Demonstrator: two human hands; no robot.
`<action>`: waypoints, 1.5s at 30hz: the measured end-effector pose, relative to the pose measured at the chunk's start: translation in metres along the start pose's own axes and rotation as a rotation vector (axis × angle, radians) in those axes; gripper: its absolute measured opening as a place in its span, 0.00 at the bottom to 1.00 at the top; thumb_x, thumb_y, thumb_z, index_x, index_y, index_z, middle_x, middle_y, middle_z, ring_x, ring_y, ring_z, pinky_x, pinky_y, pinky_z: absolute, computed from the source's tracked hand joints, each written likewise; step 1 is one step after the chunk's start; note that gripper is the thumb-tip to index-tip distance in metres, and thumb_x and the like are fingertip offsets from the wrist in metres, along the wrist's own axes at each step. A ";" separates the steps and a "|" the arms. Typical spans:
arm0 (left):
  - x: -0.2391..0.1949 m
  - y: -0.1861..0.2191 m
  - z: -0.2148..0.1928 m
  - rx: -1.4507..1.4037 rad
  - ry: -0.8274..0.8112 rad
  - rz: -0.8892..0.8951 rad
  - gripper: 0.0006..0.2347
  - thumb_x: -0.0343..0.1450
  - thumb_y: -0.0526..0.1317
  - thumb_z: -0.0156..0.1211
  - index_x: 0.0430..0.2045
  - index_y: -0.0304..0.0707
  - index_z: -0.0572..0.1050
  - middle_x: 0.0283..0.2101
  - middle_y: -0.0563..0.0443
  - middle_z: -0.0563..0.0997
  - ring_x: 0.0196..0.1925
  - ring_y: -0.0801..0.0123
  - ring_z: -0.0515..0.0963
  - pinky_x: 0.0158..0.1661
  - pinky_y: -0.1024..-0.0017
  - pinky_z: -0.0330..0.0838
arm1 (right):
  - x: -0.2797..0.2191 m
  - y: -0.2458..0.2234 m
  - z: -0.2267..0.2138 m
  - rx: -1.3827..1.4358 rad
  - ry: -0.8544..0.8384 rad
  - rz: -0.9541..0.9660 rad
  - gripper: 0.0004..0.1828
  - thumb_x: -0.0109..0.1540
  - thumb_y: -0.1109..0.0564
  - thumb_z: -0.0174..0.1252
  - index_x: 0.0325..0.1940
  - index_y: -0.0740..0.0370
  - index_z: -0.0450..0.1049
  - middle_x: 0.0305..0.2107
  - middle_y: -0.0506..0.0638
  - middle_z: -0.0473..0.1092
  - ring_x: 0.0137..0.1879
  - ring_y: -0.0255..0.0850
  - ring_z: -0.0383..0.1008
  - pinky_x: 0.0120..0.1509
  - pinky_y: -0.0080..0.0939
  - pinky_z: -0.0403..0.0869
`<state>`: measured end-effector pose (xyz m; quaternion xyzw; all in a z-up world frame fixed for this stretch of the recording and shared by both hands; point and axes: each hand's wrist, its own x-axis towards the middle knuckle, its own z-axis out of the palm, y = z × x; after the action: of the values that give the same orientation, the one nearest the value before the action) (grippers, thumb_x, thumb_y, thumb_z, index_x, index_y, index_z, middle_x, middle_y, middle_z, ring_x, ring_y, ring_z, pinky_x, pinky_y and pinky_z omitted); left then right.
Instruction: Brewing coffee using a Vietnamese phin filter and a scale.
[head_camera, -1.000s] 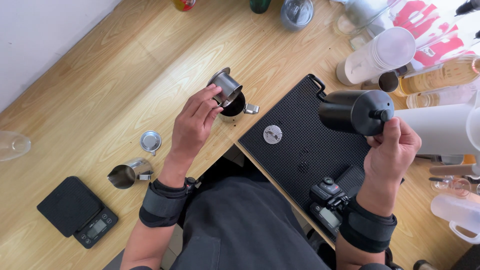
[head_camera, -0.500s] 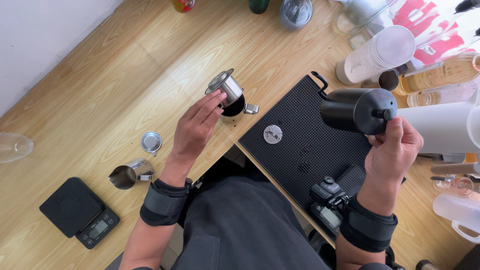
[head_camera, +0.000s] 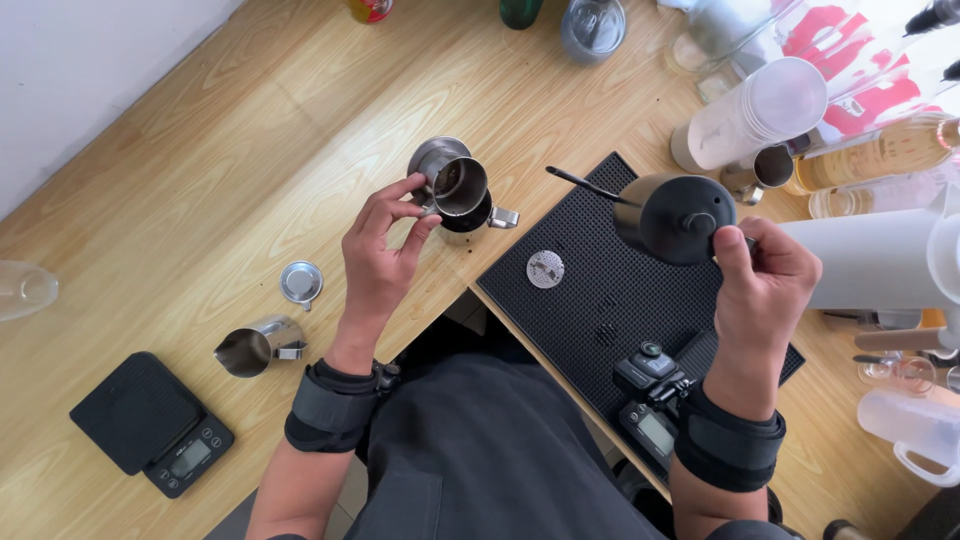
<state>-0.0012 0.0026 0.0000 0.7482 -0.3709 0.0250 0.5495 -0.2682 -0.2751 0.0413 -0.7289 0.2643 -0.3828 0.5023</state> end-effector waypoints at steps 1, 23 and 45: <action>0.000 0.000 0.000 0.001 0.004 -0.001 0.08 0.72 0.34 0.71 0.34 0.34 0.74 0.56 0.44 0.82 0.58 0.55 0.83 0.55 0.63 0.81 | 0.002 -0.003 0.003 0.000 -0.003 -0.002 0.25 0.73 0.53 0.69 0.29 0.69 0.68 0.23 0.41 0.61 0.31 0.26 0.56 0.36 0.27 0.54; -0.006 -0.006 0.004 -0.328 -0.067 -0.126 0.06 0.72 0.29 0.67 0.34 0.31 0.73 0.59 0.43 0.77 0.62 0.61 0.80 0.58 0.67 0.83 | 0.026 -0.105 0.085 -0.709 -0.297 -0.377 0.25 0.56 0.49 0.80 0.24 0.63 0.69 0.18 0.46 0.61 0.25 0.36 0.63 0.30 0.38 0.61; 0.000 -0.006 0.002 -0.247 -0.091 -0.174 0.07 0.71 0.34 0.69 0.34 0.32 0.74 0.54 0.44 0.83 0.50 0.63 0.86 0.51 0.67 0.83 | 0.026 -0.121 0.097 -0.754 -0.318 -0.418 0.26 0.57 0.48 0.79 0.23 0.63 0.68 0.19 0.47 0.62 0.26 0.38 0.63 0.32 0.40 0.61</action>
<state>0.0015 0.0015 -0.0057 0.7047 -0.3295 -0.1024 0.6199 -0.1733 -0.2006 0.1425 -0.9481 0.1519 -0.2366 0.1483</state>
